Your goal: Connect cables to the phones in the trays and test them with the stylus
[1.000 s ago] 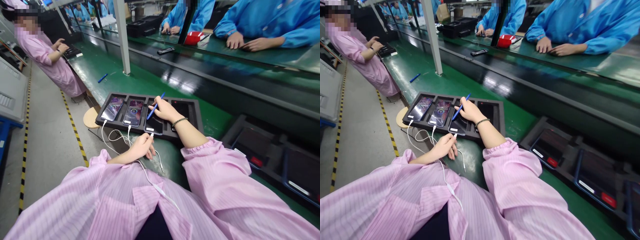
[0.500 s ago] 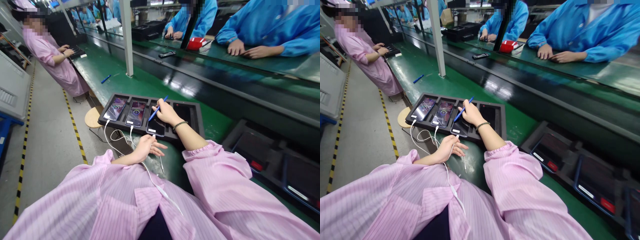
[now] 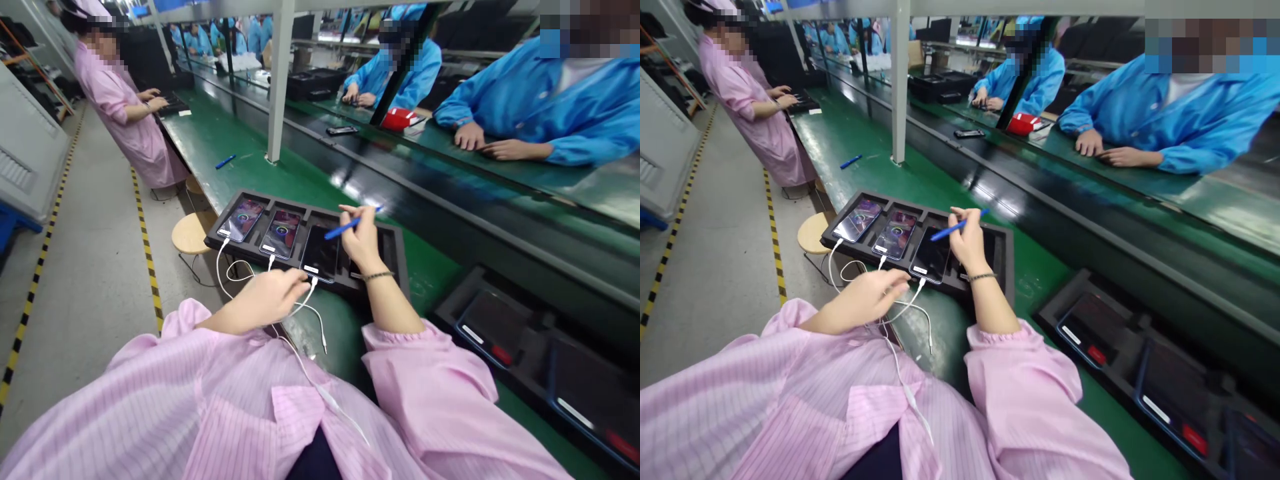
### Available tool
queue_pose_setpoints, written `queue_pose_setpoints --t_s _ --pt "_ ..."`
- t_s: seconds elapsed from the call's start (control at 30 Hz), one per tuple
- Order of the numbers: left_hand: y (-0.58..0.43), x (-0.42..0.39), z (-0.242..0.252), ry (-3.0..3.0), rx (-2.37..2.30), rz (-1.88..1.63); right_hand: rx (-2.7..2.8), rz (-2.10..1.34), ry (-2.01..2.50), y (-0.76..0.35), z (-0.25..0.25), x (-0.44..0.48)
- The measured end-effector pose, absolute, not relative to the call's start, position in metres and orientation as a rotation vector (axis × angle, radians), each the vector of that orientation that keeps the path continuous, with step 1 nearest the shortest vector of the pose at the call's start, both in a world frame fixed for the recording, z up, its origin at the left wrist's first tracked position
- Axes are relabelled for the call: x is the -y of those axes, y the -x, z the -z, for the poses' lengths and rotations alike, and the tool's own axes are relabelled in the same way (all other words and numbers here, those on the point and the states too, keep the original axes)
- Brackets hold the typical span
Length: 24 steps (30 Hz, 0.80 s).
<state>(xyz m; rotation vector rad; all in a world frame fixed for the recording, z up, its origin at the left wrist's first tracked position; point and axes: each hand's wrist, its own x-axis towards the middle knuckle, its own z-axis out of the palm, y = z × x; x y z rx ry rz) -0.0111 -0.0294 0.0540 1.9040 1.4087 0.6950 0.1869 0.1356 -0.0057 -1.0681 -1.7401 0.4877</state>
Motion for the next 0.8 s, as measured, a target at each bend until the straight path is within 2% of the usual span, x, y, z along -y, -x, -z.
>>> queue_pose_setpoints --t_s 0.1,0.2,0.33,0.47,0.6,0.8 --pt "0.037 0.029 -0.071 -2.228 -1.725 -0.709 1.617 -0.652 0.967 -0.192 -0.002 -0.103" --pt "0.047 0.008 -0.066 -2.212 -2.109 -0.399 1.672 -0.838 0.892 -0.194 0.0 -0.08" --pt "0.049 -0.038 -0.05 -2.049 -2.107 -0.134 1.732 -0.866 1.041 -0.193 0.01 -0.078" --pt "0.049 -0.071 -0.051 -2.093 -2.089 -0.234 1.606 -0.715 1.108 -0.195 0.014 -0.083" --pt "0.05 -0.058 -0.063 -2.113 -2.144 -0.343 1.529 -0.809 0.959 -0.196 0.011 -0.079" --pt "0.062 -0.018 -0.071 -2.091 -2.15 -0.315 1.652 -0.963 0.906 -0.195 0.011 -0.074"
